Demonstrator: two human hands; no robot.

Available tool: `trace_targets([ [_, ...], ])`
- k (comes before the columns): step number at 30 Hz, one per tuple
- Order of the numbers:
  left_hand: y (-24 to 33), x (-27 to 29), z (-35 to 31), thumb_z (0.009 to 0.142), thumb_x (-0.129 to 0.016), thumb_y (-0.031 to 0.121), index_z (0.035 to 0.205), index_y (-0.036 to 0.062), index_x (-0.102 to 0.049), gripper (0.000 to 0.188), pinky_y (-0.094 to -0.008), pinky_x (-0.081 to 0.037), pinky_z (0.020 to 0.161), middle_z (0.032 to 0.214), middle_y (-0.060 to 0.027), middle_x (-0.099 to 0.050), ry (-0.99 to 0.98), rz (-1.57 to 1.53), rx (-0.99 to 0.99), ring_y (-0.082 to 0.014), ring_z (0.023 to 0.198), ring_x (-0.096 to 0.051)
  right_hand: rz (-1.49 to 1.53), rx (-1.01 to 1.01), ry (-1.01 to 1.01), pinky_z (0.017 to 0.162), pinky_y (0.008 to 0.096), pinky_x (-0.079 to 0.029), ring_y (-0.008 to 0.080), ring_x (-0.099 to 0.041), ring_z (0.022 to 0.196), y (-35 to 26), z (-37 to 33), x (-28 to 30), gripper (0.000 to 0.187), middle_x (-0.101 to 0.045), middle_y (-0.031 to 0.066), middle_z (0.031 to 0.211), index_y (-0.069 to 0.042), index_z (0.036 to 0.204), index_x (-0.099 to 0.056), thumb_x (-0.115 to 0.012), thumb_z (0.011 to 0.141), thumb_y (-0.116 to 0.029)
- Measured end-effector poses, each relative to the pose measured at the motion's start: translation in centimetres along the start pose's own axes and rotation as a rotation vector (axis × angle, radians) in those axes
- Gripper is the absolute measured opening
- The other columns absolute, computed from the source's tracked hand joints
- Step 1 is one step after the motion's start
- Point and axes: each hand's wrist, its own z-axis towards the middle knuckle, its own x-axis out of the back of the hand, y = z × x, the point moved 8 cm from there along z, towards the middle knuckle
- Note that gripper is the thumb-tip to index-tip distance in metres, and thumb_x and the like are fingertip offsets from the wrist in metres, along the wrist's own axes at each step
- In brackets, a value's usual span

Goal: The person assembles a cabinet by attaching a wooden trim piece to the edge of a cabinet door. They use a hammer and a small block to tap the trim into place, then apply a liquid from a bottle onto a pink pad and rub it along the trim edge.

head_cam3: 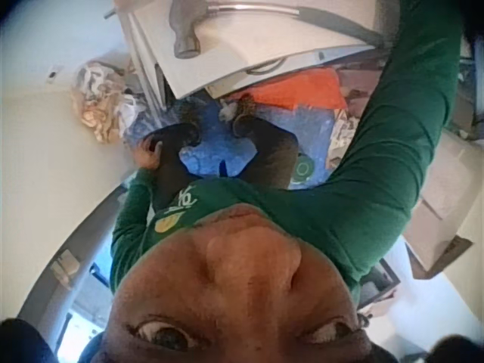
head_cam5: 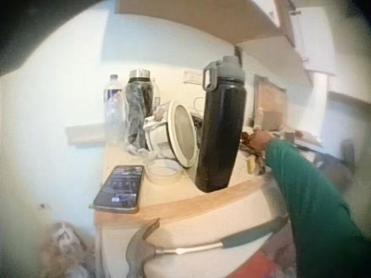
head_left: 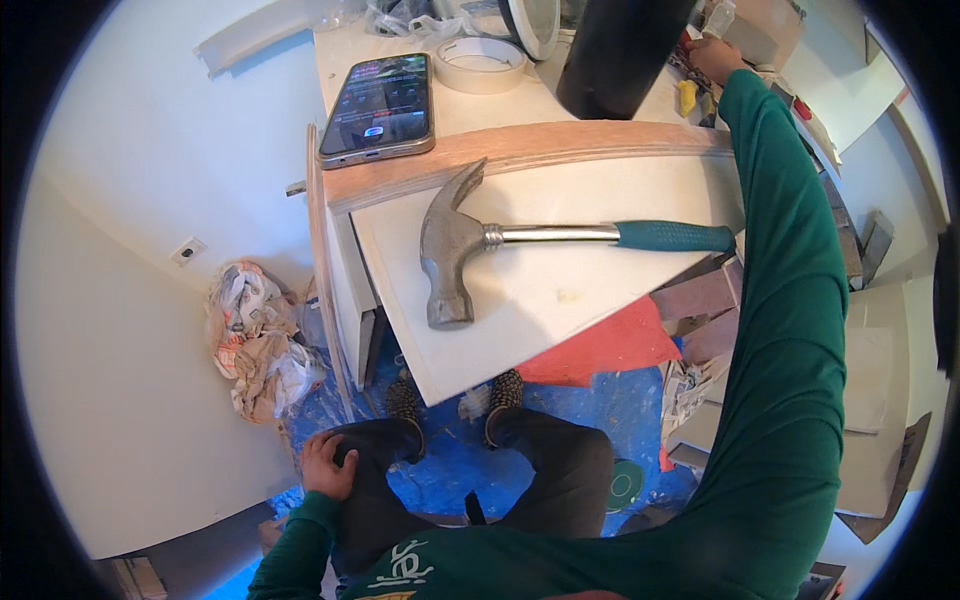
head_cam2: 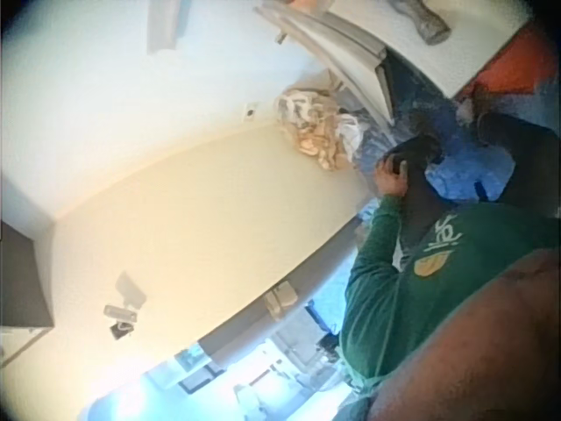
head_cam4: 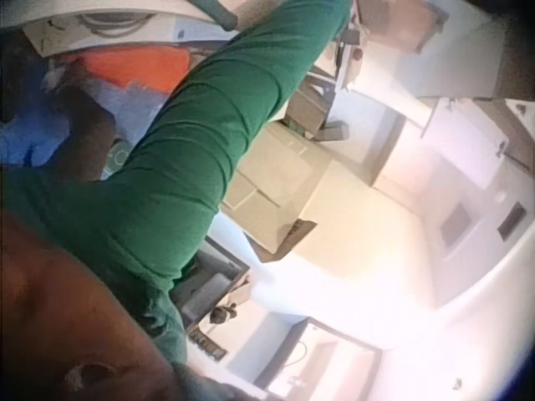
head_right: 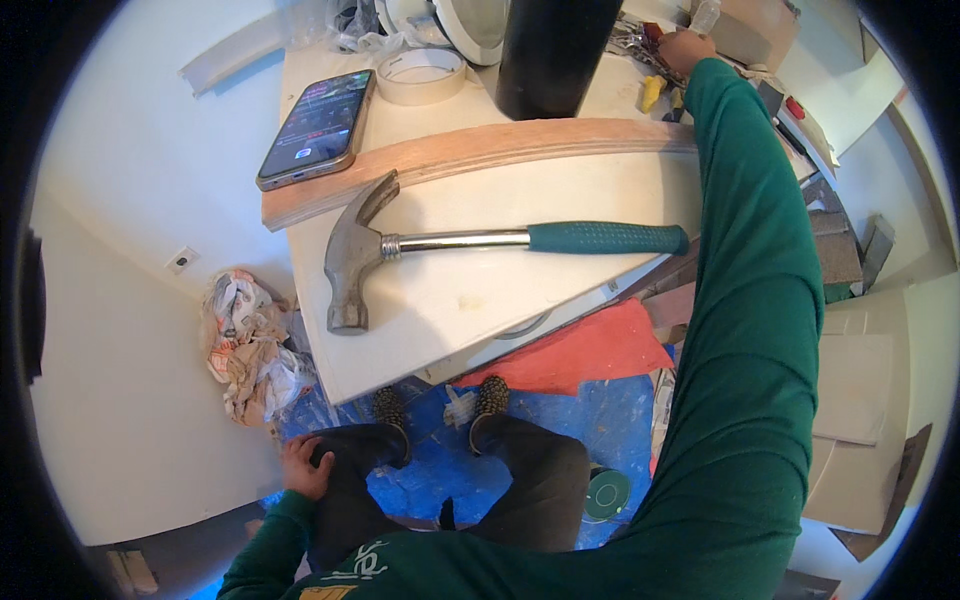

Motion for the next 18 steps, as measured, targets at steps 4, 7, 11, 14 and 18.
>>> trace_targets([
  [4,-0.2,0.3,-0.1,0.083,-0.071,0.034,0.116,0.0052,-0.069,0.044,-0.0511,-0.037,0.108,0.126,-0.0155,-0.061,0.012,0.011,-0.019,-0.0381,0.123,-0.050,0.205,-0.090,-0.092,0.102,0.0489,-0.048,0.0309,-0.063,0.122,-0.3,1.7,-2.2,0.040,-0.068,0.0124,0.127,-0.015,0.127,-0.067,-0.048,0.094,-0.026],
  [7,-0.5,0.3,-0.1,0.083,-0.071,0.034,0.117,0.0045,-0.069,0.046,-0.0510,-0.034,0.111,0.128,-0.0143,-0.061,-0.003,0.019,0.015,-0.0366,0.126,-0.049,0.503,-0.201,0.143,0.104,0.0421,-0.047,0.0347,-0.062,0.122,2.2,1.7,-2.4,0.044,-0.065,0.0148,0.131,-0.012,0.132,-0.065,-0.048,0.092,-0.024],
  [11,-0.7,0.0,-0.1,0.082,-0.071,0.035,0.117,0.0046,-0.069,0.046,-0.0508,-0.034,0.111,0.129,-0.0142,-0.061,0.015,0.003,-0.003,-0.0362,0.127,-0.049,0.910,-0.316,0.490,0.100,0.0389,-0.050,0.0327,-0.063,0.120,6.5,-0.7,-0.6,0.045,-0.065,0.0160,0.132,-0.008,0.133,-0.064,-0.049,0.092,-0.021],
  [14,-0.3,0.3,-0.6,0.082,-0.072,0.035,0.117,0.0051,-0.069,0.046,-0.0511,-0.034,0.110,0.129,-0.0138,-0.062,0.012,0.006,0.005,-0.0360,0.128,-0.049,1.532,-0.474,0.445,0.094,0.0365,-0.055,0.0259,-0.064,0.114,6.2,-4.2,1.0,0.042,-0.066,0.0148,0.128,-0.004,0.132,-0.064,-0.050,0.094,-0.015],
  [18,0.2,0.7,-1.0,0.082,-0.072,0.035,0.117,0.0058,-0.070,0.046,-0.0512,-0.034,0.110,0.127,-0.0131,-0.063,0.020,0.010,0.002,-0.0358,0.128,-0.049,1.975,-0.473,0.491,0.089,0.0342,-0.058,0.0185,-0.063,0.106,5.2,-11.3,7.2,0.040,-0.063,0.0112,0.124,0.002,0.134,-0.059,-0.049,0.097,-0.006],
])
